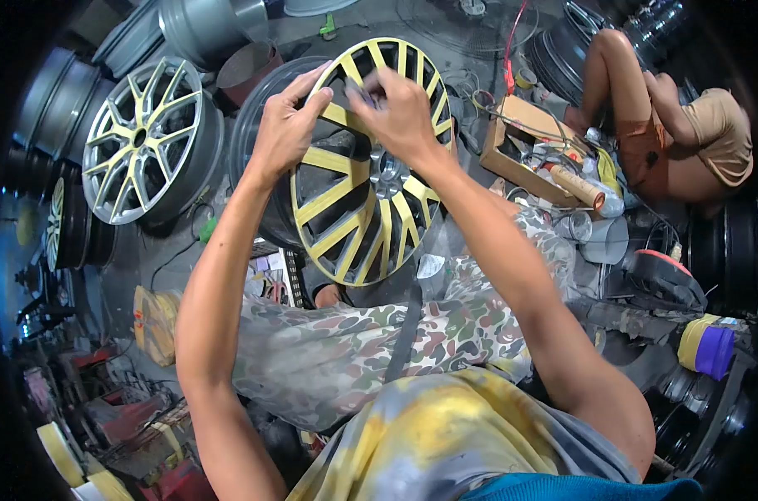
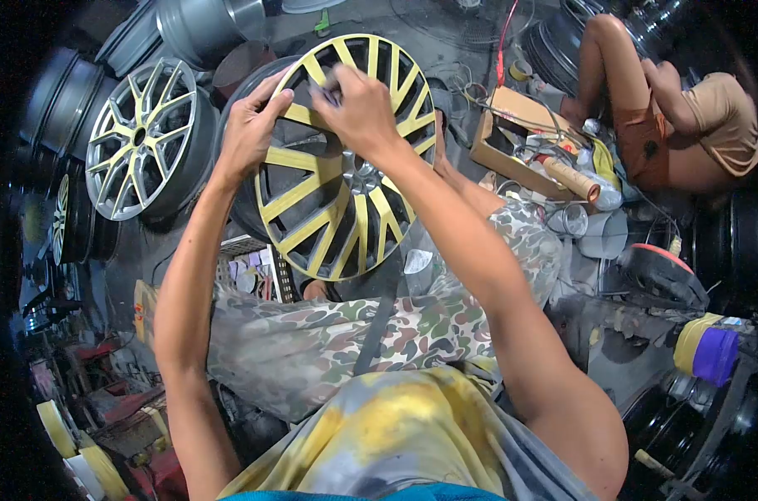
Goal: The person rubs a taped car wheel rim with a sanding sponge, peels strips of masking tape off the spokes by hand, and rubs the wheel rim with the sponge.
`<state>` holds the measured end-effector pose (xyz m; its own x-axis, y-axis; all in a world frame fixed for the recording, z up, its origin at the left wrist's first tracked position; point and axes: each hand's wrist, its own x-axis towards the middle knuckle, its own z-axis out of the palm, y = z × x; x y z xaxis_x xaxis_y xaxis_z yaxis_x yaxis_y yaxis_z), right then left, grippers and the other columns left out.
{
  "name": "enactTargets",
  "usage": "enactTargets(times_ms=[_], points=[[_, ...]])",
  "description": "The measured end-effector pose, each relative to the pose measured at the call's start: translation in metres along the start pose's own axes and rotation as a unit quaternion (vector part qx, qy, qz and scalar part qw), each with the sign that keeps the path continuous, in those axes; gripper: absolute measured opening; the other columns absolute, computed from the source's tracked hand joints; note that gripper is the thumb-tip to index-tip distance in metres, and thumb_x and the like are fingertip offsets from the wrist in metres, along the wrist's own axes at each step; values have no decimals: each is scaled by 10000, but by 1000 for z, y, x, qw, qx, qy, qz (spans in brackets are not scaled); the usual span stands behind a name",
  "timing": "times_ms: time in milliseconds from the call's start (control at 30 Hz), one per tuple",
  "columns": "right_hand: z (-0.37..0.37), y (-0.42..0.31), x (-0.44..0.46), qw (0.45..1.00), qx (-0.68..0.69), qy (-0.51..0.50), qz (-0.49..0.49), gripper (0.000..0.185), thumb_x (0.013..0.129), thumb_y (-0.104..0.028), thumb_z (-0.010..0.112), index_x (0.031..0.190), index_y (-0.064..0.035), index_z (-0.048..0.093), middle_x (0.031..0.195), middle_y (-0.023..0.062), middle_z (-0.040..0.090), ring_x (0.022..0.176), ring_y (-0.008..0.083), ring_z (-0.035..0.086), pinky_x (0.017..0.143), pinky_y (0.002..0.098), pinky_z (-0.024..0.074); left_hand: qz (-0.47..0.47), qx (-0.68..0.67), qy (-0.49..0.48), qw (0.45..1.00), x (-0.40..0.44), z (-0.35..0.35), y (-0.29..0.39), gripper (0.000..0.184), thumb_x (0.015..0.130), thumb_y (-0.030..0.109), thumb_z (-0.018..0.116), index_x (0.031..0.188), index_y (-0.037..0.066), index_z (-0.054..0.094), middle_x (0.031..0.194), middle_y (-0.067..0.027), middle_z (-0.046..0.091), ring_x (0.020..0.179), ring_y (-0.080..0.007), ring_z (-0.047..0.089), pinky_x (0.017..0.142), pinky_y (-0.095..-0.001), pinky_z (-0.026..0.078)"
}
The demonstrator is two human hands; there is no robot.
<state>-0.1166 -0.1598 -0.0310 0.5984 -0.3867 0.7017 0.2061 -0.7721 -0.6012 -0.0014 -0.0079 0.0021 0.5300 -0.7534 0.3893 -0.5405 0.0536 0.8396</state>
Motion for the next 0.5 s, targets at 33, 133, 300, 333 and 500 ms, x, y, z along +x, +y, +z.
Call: enactTargets(times_ms=[33, 133, 300, 333, 500], points=[[-4, -1, -7, 998, -14, -28, 59, 261, 860, -182, 772, 805, 14, 608, 740, 162, 659, 656, 326, 666, 592, 412, 510, -1, -3, 4, 1000, 1, -2, -5, 409, 999, 147, 610, 1373, -18, 613, 1321, -126, 679, 1193, -164, 605, 1064, -303, 426], [-4, 8, -1, 999, -5, -39, 38, 263, 854, -192, 787, 806, 15, 632, 711, 141, 656, 627, 265, 650, 581, 379, 499, -15, -9, 4, 1000, 0, 0, -9, 408, 1002, 157, 609, 1379, 2, 616, 1320, -117, 682, 1191, -164, 606, 1062, -302, 426], [0, 14, 22, 999, -1, -19, -45, 271, 857, -210, 790, 819, 20, 652, 698, 142, 650, 630, 243, 650, 588, 364, 497, -13, 17, 3, 1000, 5, -4, -12, 412, 1003, 186, 615, 1376, 10, 621, 1333, -120, 680, 1207, -170, 609, 1068, -310, 429], [-5, 13, 13, 997, -29, -61, -38, 272, 857, -208, 791, 814, 21, 650, 689, 143, 642, 609, 237, 627, 591, 361, 495, -7, 17, 7, 1000, 7, -6, -10, 412, 1003, 186, 615, 1376, 10, 621, 1333, -120, 680, 1207, -170, 609, 1068, -310, 429], [-4, 7, 26, 998, 4, -37, -45, 288, 856, -207, 790, 799, 32, 639, 663, 144, 621, 572, 215, 581, 562, 355, 468, -19, -30, 3, 999, 1, -1, -11, 412, 995, 169, 625, 1371, 0, 621, 1338, -128, 678, 1217, -170, 607, 1076, -304, 424]])
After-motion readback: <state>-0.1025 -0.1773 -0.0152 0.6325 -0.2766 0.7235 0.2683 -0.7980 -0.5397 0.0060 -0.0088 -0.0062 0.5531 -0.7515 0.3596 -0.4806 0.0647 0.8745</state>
